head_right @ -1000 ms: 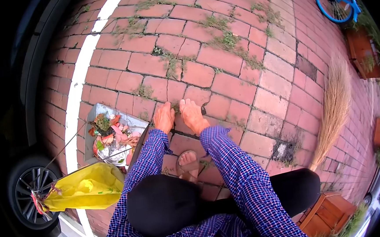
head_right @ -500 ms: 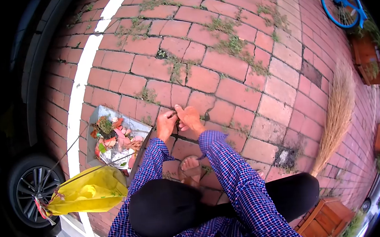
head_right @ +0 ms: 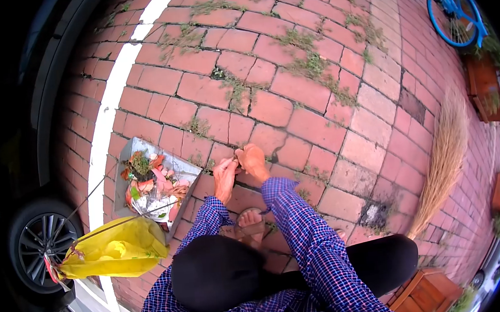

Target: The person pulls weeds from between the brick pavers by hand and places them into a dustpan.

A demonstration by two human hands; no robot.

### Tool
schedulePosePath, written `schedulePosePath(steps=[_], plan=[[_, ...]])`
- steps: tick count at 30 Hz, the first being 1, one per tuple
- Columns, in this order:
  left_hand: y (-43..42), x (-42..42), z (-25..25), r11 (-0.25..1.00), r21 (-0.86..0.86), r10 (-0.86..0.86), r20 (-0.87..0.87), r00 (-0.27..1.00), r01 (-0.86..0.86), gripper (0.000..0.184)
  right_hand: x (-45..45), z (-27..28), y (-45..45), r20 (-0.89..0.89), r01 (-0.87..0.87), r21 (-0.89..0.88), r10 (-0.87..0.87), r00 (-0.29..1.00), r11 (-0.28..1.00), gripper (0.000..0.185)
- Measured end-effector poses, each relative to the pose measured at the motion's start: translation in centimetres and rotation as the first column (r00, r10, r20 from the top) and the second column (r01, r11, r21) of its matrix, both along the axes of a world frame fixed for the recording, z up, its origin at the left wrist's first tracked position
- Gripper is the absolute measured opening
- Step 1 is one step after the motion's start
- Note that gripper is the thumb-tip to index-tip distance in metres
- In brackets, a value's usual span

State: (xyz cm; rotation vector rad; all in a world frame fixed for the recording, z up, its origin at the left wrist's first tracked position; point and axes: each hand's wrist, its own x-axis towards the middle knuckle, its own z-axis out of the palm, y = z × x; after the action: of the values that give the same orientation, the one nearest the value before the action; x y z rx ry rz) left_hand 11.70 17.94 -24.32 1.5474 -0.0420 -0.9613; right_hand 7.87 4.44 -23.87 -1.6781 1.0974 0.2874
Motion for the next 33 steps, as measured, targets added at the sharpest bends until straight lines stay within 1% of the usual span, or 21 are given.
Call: schedulePosePath(steps=[4,6,8,10,11,13,14,15,17,19,20,21,23,25,26,27,28,29,30,32,33], plan=[[0.9,-1.0,0.9,0.997,0.008,-0.082,0.067,0.994,0.082,0.025,-2.2,2.0,0.6,0.002,0.152,0.133,-0.153,0.988,0.979,0.042],[1.3,-2.0,2.2,0.981,0.036,-0.195,0.197,0.961,0.192,0.023,-4.0,2.8,0.9,0.029,0.240,0.171,-0.248,0.968,0.956,0.042],[1.4,-3.2,2.3,0.973,-0.011,-0.225,0.162,0.961,0.230,0.027,-6.7,3.7,0.7,0.025,0.340,0.342,-0.371,0.928,0.876,0.037],[1.4,-4.2,4.3,0.997,-0.004,-0.079,-0.278,0.957,0.081,0.037,-9.0,5.1,0.8,0.019,0.324,0.296,-0.345,0.939,0.898,0.032],[1.1,-4.5,5.4,0.999,0.006,-0.034,-0.373,0.927,0.040,0.047,-10.1,4.8,1.3,0.159,0.075,-0.084,-0.061,0.985,0.994,0.029],[0.8,-5.0,5.2,0.999,-0.030,-0.050,-0.511,0.858,0.040,0.051,-11.3,5.8,3.1,0.013,-0.276,-0.525,0.332,0.943,0.805,0.022],[0.0,-5.2,6.2,0.995,-0.081,-0.095,-0.586,0.804,0.058,0.053,-11.5,6.7,4.0,0.075,-0.127,-0.395,0.169,0.983,0.910,0.022],[-0.6,-5.7,6.9,0.993,-0.110,-0.096,-0.633,0.768,0.034,0.044,-11.9,6.3,4.9,0.128,-0.128,-0.378,0.189,0.974,0.917,0.024],[-0.6,-6.2,4.8,0.997,-0.015,-0.071,-0.567,0.821,0.075,0.036,-13.4,7.1,4.6,0.175,-0.118,-0.360,0.191,0.966,0.925,0.026],[-0.2,-6.3,2.8,0.999,0.010,-0.033,-0.464,0.885,0.043,0.031,-15.1,10.0,2.0,0.346,-0.053,0.011,0.046,0.937,0.999,0.034],[-0.8,-6.1,4.4,0.992,0.075,-0.057,-0.420,0.906,0.097,0.029,-16.7,9.3,0.3,0.186,0.041,0.083,-0.056,0.981,0.996,0.041],[-1.0,-6.0,4.3,0.979,0.103,-0.125,-0.362,0.924,0.173,0.028,-18.2,8.6,-1.3,0.143,0.253,0.156,-0.275,0.951,0.955,0.038],[-1.7,-6.0,3.8,0.959,0.135,-0.202,-0.301,0.932,0.251,0.028,-22.2,7.4,-4.7,0.076,0.467,0.131,-0.478,0.875,0.875,0.028],[-2.5,-6.7,2.6,0.801,0.171,-0.544,-0.193,0.816,0.574,0.028,-26.3,6.6,-7.0,0.013,0.429,0.052,-0.430,0.903,0.902,0.024],[-3.0,-7.4,1.9,0.795,0.169,-0.553,-0.197,0.810,0.583,0.028,-27.5,5.9,-7.0,0.010,0.438,0.051,-0.439,0.898,0.897,0.024],[-3.6,-8.4,1.3,0.712,0.178,-0.700,0.112,0.705,0.679,0.026,-28.7,5.2,-6.8,-0.010,0.434,0.031,-0.434,0.901,0.901,0.022],[-4.6,-9.3,2.3,0.621,0.220,-0.760,0.405,0.509,0.753,0.025,-29.4,5.2,-6.5,-0.031,0.429,0.012,-0.429,0.903,0.903,0.021],[-5.2,-9.8,3.3,0.561,0.206,-0.753,0.530,0.391,0.801,0.026,-29.8,5.0,-5.8,-0.103,0.457,0.036,-0.452,0.886,0.889,0.018],[-6.0,-10.7,3.8,0.552,0.200,-0.758,0.525,0.387,0.809,0.026,-30.1,5.0,-4.8,-0.111,0.467,0.034,-0.462,0.880,0.883,0.018],[-7.3,-12.4,4.2,0.500,0.165,-0.664,0.704,0.253,0.850,0.020,-30.6,4.7,-2.7,-0.089,0.042,-0.386,-0.082,0.993,0.922,0.014],[-7.7,-12.8,5.4,0.451,0.190,-0.676,0.711,0.195,0.872,0.020,-30.6,4.8,-1.4,-0.111,0.104,-0.322,-0.146,0.983,0.941,0.013]])
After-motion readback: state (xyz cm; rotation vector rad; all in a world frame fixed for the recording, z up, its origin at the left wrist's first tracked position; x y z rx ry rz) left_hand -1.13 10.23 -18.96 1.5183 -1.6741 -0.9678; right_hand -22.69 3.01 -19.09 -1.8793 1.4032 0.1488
